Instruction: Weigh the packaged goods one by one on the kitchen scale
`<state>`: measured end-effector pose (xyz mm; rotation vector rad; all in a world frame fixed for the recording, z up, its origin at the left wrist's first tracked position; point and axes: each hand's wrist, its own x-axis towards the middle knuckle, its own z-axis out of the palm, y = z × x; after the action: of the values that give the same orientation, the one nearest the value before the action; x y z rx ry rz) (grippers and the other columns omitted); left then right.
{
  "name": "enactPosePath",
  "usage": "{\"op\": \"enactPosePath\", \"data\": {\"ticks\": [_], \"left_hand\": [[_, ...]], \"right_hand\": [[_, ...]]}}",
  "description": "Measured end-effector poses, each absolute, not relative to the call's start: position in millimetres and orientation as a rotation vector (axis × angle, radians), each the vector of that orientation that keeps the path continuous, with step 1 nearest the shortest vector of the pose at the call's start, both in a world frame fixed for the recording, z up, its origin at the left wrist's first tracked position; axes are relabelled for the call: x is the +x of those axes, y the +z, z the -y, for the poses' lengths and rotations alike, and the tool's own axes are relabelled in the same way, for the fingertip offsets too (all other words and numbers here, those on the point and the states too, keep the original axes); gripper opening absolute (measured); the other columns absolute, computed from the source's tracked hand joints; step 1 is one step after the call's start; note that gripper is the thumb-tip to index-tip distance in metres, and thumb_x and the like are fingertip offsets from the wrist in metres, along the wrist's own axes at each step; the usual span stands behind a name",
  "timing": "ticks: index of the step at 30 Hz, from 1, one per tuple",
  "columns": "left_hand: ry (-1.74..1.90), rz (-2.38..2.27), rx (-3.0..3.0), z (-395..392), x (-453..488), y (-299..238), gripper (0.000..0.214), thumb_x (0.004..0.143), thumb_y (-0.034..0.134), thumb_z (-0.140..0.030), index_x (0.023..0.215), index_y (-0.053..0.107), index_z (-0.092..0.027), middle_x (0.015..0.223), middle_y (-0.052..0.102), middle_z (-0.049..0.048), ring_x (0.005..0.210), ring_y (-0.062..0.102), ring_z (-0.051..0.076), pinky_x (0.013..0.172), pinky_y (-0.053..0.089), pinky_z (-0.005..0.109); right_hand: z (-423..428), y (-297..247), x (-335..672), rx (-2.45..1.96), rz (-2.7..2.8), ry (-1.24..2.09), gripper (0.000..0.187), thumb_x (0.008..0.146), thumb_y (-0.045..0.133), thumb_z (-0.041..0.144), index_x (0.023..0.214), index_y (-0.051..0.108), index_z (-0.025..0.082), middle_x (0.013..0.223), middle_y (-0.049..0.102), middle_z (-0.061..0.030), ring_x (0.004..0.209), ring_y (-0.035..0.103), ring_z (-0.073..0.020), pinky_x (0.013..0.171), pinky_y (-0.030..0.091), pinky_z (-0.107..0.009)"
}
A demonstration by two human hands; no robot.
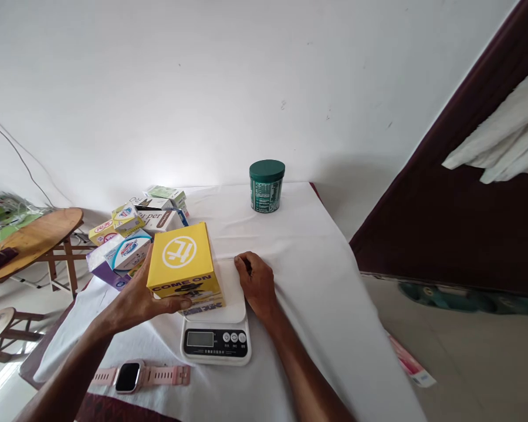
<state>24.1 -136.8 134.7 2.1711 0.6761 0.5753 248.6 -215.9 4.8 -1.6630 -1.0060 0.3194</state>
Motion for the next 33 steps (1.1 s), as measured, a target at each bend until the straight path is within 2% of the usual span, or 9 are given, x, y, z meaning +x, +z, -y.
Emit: {"op": "enactPosePath", "data": {"ticks": [7,11,14,19,24,28,33], "left_hand": [[0.729,-0.697,2.02,145.0,0.9,137.1,0.084,0.066,0.091,-0.033,0.136,0.047,-0.02,0.125,0.068,0.0127,0.114,0.068,0.033,0.095,0.06,0.046],[0.736,-0.866,1.931,154.2,-45.1,152.0,0.087,0.066,0.09,-0.04,0.14,0.047,-0.023,0.112,0.075,0.0086,0.098,0.075,0.031,0.08,0.066,0.042],[0.799,-1.092,1.851,163.6,-87.4,158.6,0.09,0.06,0.093,-0.045,0.137,0.052,-0.024,0.11,0.077,0.0082,0.088,0.077,0.031,0.069,0.068,0.039],[1.045,-1.397,1.649,170.5,-141.5,150.8,0.089,0.052,0.095,-0.054,0.127,0.059,-0.022,0.11,0.078,0.0101,0.095,0.076,0.037,0.075,0.068,0.043],[1.089,-1.453,1.579,158.7,-168.5,134.6,0.09,0.049,0.097,-0.052,0.124,0.058,-0.021,0.109,0.078,0.0113,0.096,0.076,0.038,0.079,0.067,0.045],[1.028,-1.442,1.587,148.2,-174.1,121.4,0.095,0.051,0.096,-0.049,0.131,0.053,-0.022,0.115,0.076,0.0119,0.098,0.075,0.036,0.079,0.067,0.047],[1.005,-1.391,1.73,134.3,-164.0,104.5,0.083,0.06,0.092,-0.046,0.13,0.053,-0.023,0.122,0.071,0.0131,0.111,0.071,0.036,0.086,0.065,0.047]], "right_hand": [[218.5,10.2,247.5,-1.687,1.019,0.306,0.038,0.094,0.046,0.053,0.084,0.065,0.022,0.084,0.071,-0.0042,0.076,0.061,-0.0207,0.073,0.045,-0.032],[219.6,11.1,247.2,-1.707,1.021,0.306,0.038,0.091,0.047,0.055,0.086,0.066,0.022,0.087,0.072,-0.0052,0.081,0.063,-0.0228,0.078,0.046,-0.033],[220.4,12.0,245.9,-1.722,1.026,0.312,0.039,0.091,0.048,0.056,0.087,0.067,0.022,0.087,0.073,-0.0056,0.08,0.063,-0.0235,0.078,0.047,-0.034],[221.0,14.5,243.2,-1.753,1.028,0.312,0.041,0.088,0.05,0.059,0.085,0.067,0.022,0.084,0.073,-0.0064,0.078,0.063,-0.0246,0.076,0.047,-0.036],[221.1,15.0,241.8,-1.782,1.026,0.311,0.042,0.086,0.05,0.06,0.086,0.068,0.022,0.087,0.073,-0.0071,0.08,0.063,-0.0256,0.078,0.047,-0.038],[222.4,15.9,240.9,-1.818,1.003,0.35,0.042,0.086,0.051,0.06,0.087,0.068,0.022,0.085,0.072,-0.0066,0.077,0.062,-0.0251,0.075,0.048,-0.037],[223.1,19.5,240.2,-1.838,0.984,0.376,0.041,0.086,0.052,0.06,0.087,0.069,0.023,0.082,0.072,-0.0058,0.073,0.061,-0.0242,0.071,0.048,-0.036]]}}
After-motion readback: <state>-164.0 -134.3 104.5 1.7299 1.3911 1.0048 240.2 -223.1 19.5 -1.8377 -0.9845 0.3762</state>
